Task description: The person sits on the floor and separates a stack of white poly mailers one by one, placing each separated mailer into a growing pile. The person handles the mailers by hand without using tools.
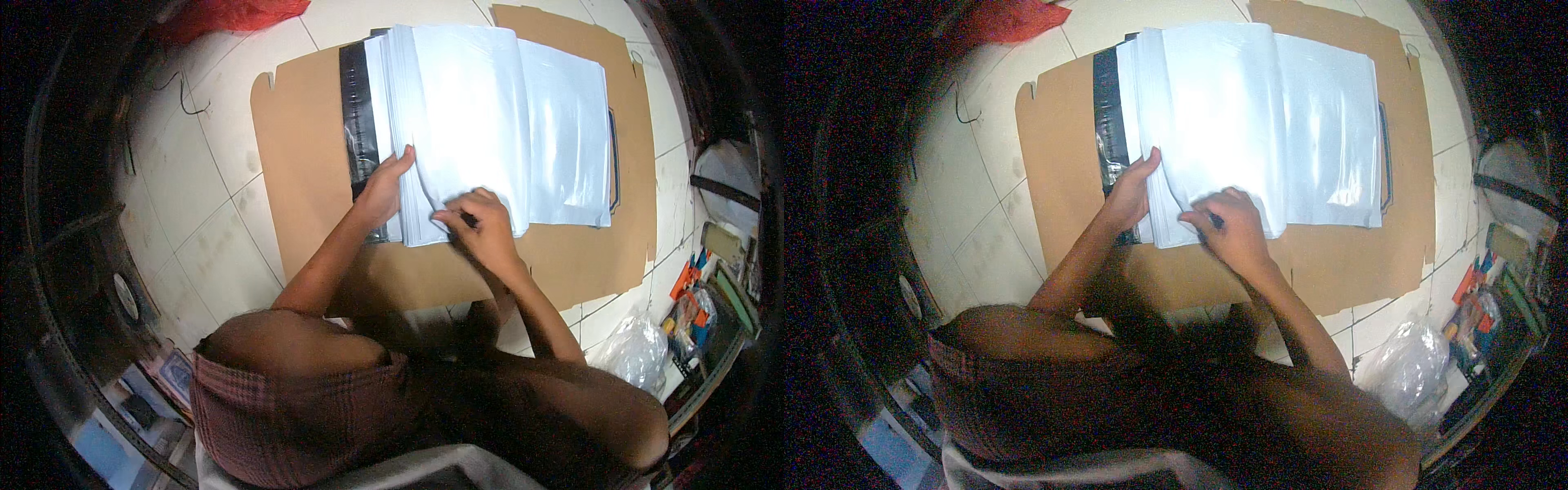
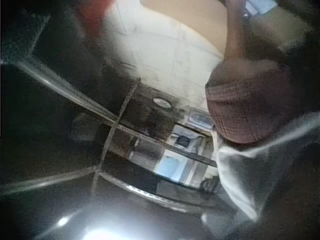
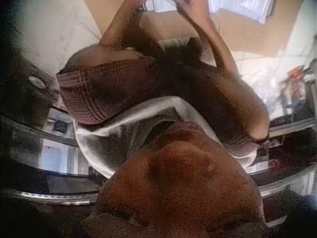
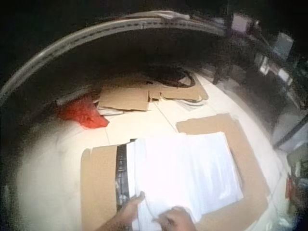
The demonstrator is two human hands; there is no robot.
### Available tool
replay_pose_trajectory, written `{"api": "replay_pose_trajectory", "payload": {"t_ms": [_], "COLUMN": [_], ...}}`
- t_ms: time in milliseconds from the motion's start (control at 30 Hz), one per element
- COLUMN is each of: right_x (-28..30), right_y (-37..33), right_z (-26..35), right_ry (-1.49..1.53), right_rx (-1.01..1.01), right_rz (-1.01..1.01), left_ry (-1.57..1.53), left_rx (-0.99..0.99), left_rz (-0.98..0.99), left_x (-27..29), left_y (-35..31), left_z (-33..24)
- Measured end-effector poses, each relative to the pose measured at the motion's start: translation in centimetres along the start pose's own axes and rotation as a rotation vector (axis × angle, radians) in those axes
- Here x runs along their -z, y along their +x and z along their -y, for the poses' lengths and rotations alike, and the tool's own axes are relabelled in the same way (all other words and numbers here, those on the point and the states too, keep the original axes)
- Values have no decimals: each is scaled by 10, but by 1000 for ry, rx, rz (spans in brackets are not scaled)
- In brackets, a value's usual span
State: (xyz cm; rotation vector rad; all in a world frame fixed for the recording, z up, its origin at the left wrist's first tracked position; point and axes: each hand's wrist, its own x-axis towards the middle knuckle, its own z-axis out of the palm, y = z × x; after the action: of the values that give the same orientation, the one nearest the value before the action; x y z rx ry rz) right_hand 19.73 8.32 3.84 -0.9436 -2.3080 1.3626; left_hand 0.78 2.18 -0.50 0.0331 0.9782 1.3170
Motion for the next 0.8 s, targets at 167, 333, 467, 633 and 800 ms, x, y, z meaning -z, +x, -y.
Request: {"api": "replay_pose_trajectory", "payload": {"t_ms": [167,333,467,633,800], "right_x": [93,175,77,12,9], "right_y": [-22,-42,-6,19,14], "right_z": [-9,-9,25,1,13], "right_ry": [453,-1064,-217,-300,-359], "right_rx": [-669,-329,-19,33,64], "right_rz": [19,-706,-305,37,-36], "left_ry": [14,95,19,-88,-38], "left_rx": [-40,4,8,-109,-113], "left_rz": [-51,-143,-65,-11,70], "left_x": [7,19,4,8,-5], "left_y": [-6,5,-3,6,-2], "left_z": [0,8,1,5,-6]}}
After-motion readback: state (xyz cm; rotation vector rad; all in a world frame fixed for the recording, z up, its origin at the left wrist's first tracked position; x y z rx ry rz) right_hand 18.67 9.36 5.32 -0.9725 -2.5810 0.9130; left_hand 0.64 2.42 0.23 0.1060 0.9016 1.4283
